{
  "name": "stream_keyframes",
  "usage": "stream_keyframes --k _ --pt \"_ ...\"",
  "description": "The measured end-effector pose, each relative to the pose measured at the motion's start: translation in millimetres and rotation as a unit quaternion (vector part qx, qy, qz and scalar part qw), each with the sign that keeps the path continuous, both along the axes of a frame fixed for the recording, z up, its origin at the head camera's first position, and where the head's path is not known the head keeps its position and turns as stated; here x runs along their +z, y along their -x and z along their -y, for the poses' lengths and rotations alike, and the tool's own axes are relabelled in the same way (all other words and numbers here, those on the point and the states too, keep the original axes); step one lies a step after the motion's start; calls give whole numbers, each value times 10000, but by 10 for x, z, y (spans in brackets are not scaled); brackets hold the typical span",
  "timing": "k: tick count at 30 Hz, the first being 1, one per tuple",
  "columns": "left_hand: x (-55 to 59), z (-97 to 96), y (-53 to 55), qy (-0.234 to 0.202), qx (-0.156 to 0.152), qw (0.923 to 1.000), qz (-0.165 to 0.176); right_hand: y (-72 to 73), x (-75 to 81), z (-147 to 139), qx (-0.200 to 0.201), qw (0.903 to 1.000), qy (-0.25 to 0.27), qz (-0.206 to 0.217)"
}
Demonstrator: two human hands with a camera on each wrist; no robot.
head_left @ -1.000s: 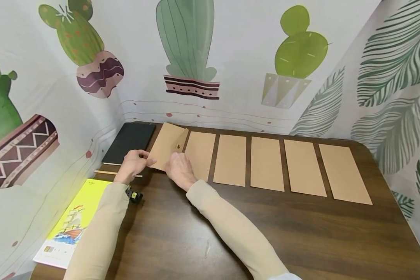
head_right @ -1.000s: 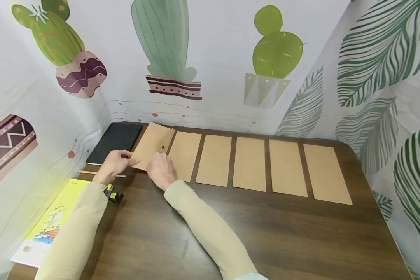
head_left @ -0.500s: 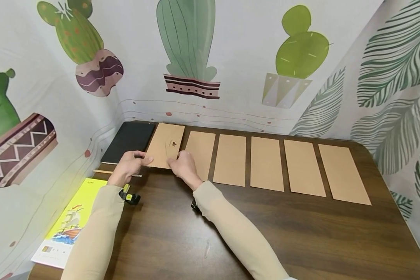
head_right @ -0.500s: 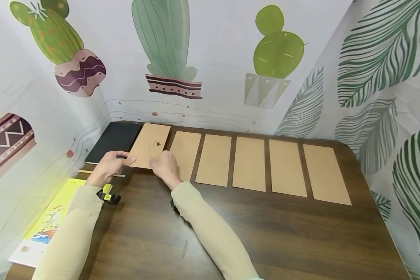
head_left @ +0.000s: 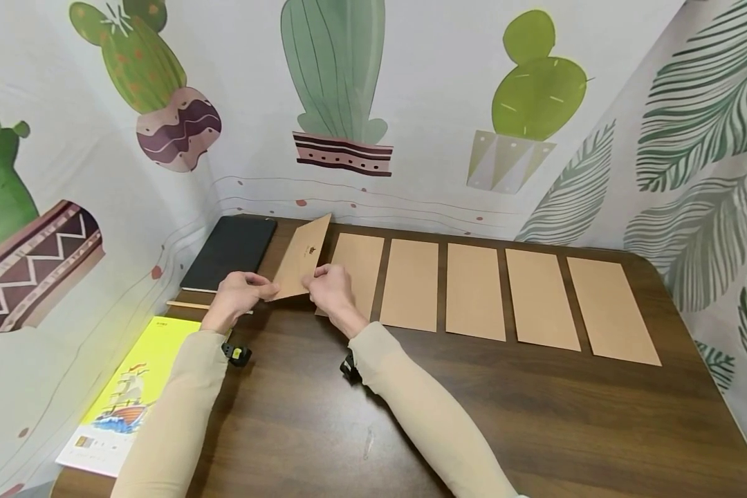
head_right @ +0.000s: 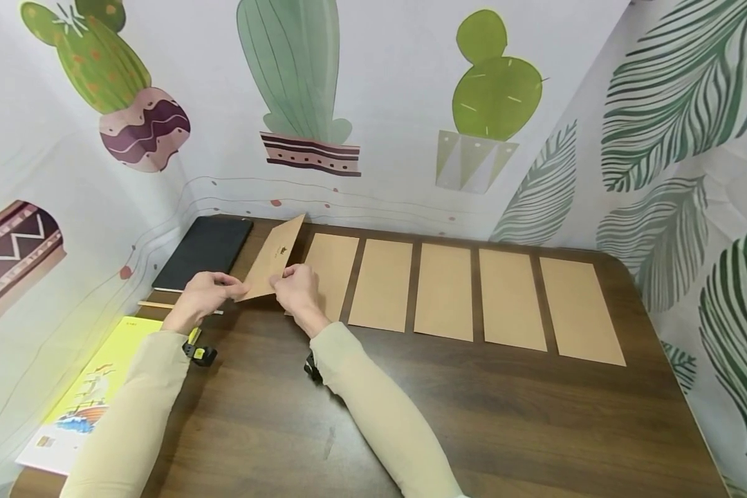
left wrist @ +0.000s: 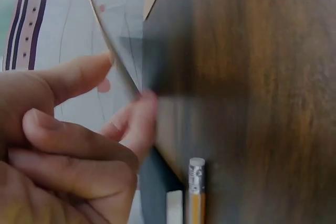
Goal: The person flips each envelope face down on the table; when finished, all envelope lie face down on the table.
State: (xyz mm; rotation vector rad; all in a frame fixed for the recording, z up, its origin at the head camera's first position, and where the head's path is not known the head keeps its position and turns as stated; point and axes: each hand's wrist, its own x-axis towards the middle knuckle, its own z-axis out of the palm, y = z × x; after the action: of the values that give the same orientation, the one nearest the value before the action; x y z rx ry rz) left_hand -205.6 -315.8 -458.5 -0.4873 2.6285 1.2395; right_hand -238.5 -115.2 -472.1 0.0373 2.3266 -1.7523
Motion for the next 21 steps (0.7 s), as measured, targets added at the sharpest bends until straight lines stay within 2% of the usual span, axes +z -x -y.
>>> stream_keyframes --k 1,4,5,7,8,9,11,12,15,16,21 --pt "-2 -24 -3 82 -64 9999 -61 45 -94 24 -38 9998 -99 -197" --pt "-8 -102 4 199 -377 9986 -319 53 -66 39 -105 9981 -421 -445" --pt "2 -129 7 160 -476 9981 -364 97 -126 66 -110 9971 -472 -581" --pt "13 -166 25 54 -651 9970 -426 97 -121 88 -63 9951 -500 -847" --pt "23 -181 34 16 -691 9967 -426 52 -21 75 8 9952 -482 -853" --pt "42 -196 38 -18 -692 9968 -410 104 -126 113 65 9932 -521 -1039" --pt "78 -208 43 -82 -675 9969 -390 87 -128 123 266 9919 -299 -1204" --pt "91 -207 45 -81 -664 9970 -400 39 -66 112 380 9917 -232 -1210" --pt "155 -211 32 -102 -574 9977 -347 16 -73 133 658 9907 -29 -1189" --pt "171 -209 32 -126 -557 9979 -310 -46 25 114 735 9911 80 -1104" --pt "240 -230 29 -61 -460 9986 -272 -92 24 150 976 9894 122 -1067"
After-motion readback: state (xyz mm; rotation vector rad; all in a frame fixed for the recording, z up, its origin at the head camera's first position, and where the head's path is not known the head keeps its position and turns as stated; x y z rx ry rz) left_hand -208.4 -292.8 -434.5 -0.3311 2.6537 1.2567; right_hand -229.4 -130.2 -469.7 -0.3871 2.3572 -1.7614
